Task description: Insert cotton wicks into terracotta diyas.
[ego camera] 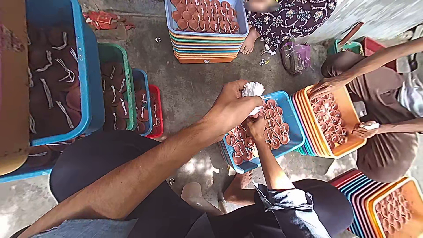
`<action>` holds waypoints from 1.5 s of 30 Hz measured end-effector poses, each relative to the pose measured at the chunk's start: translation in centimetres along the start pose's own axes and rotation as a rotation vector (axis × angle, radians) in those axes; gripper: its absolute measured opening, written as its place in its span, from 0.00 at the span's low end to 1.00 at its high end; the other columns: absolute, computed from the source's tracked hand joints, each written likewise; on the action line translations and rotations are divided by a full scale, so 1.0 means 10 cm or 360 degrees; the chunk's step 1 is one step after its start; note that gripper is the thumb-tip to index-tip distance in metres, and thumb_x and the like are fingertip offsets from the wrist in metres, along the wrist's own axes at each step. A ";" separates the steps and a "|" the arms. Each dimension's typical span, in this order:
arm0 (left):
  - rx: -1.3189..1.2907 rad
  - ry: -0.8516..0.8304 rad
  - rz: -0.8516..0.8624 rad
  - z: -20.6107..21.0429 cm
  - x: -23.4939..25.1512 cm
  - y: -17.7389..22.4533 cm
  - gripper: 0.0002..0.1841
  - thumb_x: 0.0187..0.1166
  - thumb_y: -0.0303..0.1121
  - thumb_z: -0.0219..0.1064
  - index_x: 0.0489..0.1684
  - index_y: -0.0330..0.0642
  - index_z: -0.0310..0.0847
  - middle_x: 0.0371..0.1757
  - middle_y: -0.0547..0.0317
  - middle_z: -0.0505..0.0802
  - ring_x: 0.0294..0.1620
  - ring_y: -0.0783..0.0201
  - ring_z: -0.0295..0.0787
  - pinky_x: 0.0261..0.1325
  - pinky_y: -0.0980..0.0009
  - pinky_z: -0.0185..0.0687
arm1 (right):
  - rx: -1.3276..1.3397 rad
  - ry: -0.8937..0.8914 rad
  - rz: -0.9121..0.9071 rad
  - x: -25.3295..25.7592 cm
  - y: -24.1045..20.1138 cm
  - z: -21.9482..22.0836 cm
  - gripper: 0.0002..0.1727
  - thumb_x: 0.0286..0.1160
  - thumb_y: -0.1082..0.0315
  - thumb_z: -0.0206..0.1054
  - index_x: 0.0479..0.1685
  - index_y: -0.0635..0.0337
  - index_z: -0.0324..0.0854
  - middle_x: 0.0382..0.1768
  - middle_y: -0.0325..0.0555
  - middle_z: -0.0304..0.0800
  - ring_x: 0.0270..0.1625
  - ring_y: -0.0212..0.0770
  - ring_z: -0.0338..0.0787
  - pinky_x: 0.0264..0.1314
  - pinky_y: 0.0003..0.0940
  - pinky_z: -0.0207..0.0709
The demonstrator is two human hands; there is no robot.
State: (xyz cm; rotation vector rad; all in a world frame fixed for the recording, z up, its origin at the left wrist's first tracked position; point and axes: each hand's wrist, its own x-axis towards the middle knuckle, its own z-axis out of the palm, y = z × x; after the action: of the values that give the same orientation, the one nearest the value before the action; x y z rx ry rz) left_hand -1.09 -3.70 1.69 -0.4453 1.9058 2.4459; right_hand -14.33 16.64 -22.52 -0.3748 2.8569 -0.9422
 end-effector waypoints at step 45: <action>0.0055 -0.0518 0.0122 0.11 -0.02 -0.14 0.23 0.83 0.28 0.46 0.71 0.41 0.83 0.66 0.49 0.88 0.61 0.57 0.88 0.62 0.60 0.87 | 0.1618 0.0013 -0.0668 -0.97 -1.30 -1.61 0.09 0.68 0.81 0.76 0.45 0.68 0.92 0.44 0.50 0.95 0.43 0.38 0.94 0.51 0.33 0.92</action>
State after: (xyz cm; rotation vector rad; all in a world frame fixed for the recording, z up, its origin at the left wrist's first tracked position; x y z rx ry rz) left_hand -0.92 -2.23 0.65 0.0291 1.8529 2.3467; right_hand -5.26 18.28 -1.61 -0.8116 1.9228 -2.2373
